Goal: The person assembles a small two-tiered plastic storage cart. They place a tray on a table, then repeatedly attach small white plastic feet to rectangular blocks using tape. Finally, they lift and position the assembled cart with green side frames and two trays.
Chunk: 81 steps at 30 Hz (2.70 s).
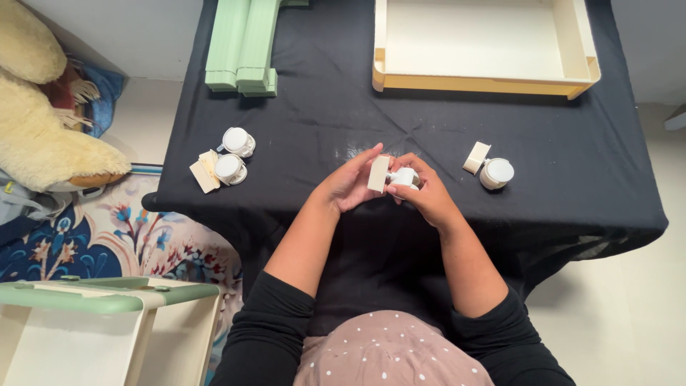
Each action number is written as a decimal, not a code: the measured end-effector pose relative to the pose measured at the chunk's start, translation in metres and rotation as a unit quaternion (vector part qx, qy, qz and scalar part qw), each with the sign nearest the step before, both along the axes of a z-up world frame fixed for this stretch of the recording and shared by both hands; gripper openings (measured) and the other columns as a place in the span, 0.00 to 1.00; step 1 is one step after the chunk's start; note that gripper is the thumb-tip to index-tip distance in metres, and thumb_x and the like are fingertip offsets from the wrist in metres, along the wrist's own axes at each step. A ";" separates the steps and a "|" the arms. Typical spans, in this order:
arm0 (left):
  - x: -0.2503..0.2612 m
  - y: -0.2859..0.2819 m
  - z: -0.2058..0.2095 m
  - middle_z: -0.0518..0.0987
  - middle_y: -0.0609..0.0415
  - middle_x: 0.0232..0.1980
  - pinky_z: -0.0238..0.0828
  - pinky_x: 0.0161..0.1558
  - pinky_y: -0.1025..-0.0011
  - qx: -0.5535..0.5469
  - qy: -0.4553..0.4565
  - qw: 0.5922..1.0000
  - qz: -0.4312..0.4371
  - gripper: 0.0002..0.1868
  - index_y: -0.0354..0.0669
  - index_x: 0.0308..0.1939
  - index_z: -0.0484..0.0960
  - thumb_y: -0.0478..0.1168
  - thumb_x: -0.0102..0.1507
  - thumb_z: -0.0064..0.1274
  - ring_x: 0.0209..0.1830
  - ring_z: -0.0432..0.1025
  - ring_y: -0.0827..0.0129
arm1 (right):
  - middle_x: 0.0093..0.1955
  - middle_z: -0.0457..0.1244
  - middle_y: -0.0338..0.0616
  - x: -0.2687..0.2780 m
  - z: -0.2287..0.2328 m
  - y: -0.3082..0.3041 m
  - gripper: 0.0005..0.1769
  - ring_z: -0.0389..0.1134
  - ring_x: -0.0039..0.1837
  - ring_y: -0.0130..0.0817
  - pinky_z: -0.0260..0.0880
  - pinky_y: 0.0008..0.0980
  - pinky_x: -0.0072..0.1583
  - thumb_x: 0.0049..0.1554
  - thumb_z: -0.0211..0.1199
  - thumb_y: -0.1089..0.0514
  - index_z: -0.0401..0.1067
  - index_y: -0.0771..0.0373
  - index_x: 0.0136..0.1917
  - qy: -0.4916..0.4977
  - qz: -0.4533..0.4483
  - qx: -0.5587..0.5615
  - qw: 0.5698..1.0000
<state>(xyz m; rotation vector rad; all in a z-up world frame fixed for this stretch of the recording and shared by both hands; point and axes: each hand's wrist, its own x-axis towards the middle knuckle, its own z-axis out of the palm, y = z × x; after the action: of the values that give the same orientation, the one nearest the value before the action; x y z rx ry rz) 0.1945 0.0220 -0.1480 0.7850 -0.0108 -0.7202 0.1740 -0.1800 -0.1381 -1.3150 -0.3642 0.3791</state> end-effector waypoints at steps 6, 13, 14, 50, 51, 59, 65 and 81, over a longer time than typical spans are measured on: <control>0.002 0.001 -0.001 0.78 0.54 0.42 0.70 0.42 0.72 0.013 -0.004 1.000 -0.016 0.20 0.47 0.37 0.76 0.58 0.69 0.45 0.40 0.72 0.70 | 0.50 0.64 0.37 0.001 -0.002 0.001 0.15 0.65 0.48 0.24 0.67 0.26 0.46 0.53 0.70 0.62 0.69 0.58 0.52 0.018 -0.002 -0.023 1.000; 0.005 0.000 -0.002 0.77 0.55 0.40 0.70 0.40 0.72 0.026 0.017 0.999 -0.010 0.15 0.47 0.38 0.77 0.53 0.66 0.44 0.39 0.72 0.70 | 0.49 0.64 0.37 0.002 -0.003 0.001 0.15 0.64 0.47 0.23 0.66 0.25 0.46 0.53 0.70 0.60 0.69 0.58 0.52 0.024 -0.009 -0.027 0.999; 0.005 0.000 -0.003 0.77 0.55 0.40 0.70 0.40 0.72 0.018 0.014 1.000 -0.012 0.15 0.47 0.38 0.77 0.53 0.66 0.44 0.39 0.72 0.70 | 0.49 0.64 0.37 0.002 -0.003 0.001 0.15 0.64 0.47 0.23 0.66 0.25 0.46 0.53 0.70 0.60 0.69 0.58 0.52 0.023 -0.008 -0.026 0.999; -0.028 -0.017 0.012 0.80 0.56 0.46 0.73 0.44 0.73 -0.005 0.008 0.994 0.107 0.23 0.43 0.52 0.78 0.58 0.71 0.43 0.42 0.75 0.72 | 0.50 0.65 0.37 -0.006 -0.002 -0.003 0.16 0.67 0.51 0.24 0.69 0.25 0.50 0.54 0.70 0.60 0.70 0.61 0.55 0.022 -0.022 0.025 0.999; -0.036 -0.021 0.020 0.80 0.55 0.46 0.72 0.42 0.74 -0.005 0.014 0.992 0.124 0.22 0.42 0.53 0.79 0.56 0.72 0.44 0.41 0.75 0.72 | 0.49 0.65 0.38 -0.013 0.003 -0.006 0.16 0.67 0.50 0.24 0.69 0.25 0.50 0.54 0.69 0.60 0.70 0.61 0.55 0.016 -0.027 0.015 0.999; -0.153 -0.045 0.099 0.80 0.48 0.51 0.75 0.53 0.70 -0.149 -0.016 0.983 0.110 0.20 0.32 0.57 0.75 0.48 0.74 0.43 0.49 0.77 0.69 | 0.52 0.63 0.40 -0.118 0.086 -0.048 0.17 0.67 0.50 0.25 0.66 0.25 0.51 0.55 0.69 0.62 0.69 0.66 0.56 -0.114 -0.017 0.028 0.993; -0.188 -0.055 0.125 0.76 0.55 0.45 0.68 0.43 0.76 -0.112 -0.014 0.986 0.125 0.22 0.37 0.56 0.76 0.53 0.77 0.40 0.41 0.71 0.76 | 0.52 0.62 0.41 -0.148 0.110 -0.047 0.16 0.64 0.52 0.25 0.64 0.25 0.53 0.55 0.70 0.64 0.70 0.67 0.56 -0.119 0.004 0.029 0.992; -0.200 -0.064 0.128 0.74 0.57 0.42 0.67 0.41 0.75 -0.054 0.043 0.987 0.146 0.25 0.41 0.53 0.75 0.58 0.75 0.32 0.35 0.68 0.77 | 0.52 0.63 0.41 -0.155 0.097 -0.049 0.15 0.64 0.54 0.26 0.65 0.25 0.54 0.55 0.70 0.63 0.71 0.66 0.55 -0.115 -0.017 0.029 0.993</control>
<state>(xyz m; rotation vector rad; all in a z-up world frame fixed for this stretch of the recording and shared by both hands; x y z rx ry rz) -0.0052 -0.0421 -0.0196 0.6342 0.1402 -0.4694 0.0187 -0.2286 -0.0410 -1.3102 -0.5414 0.1860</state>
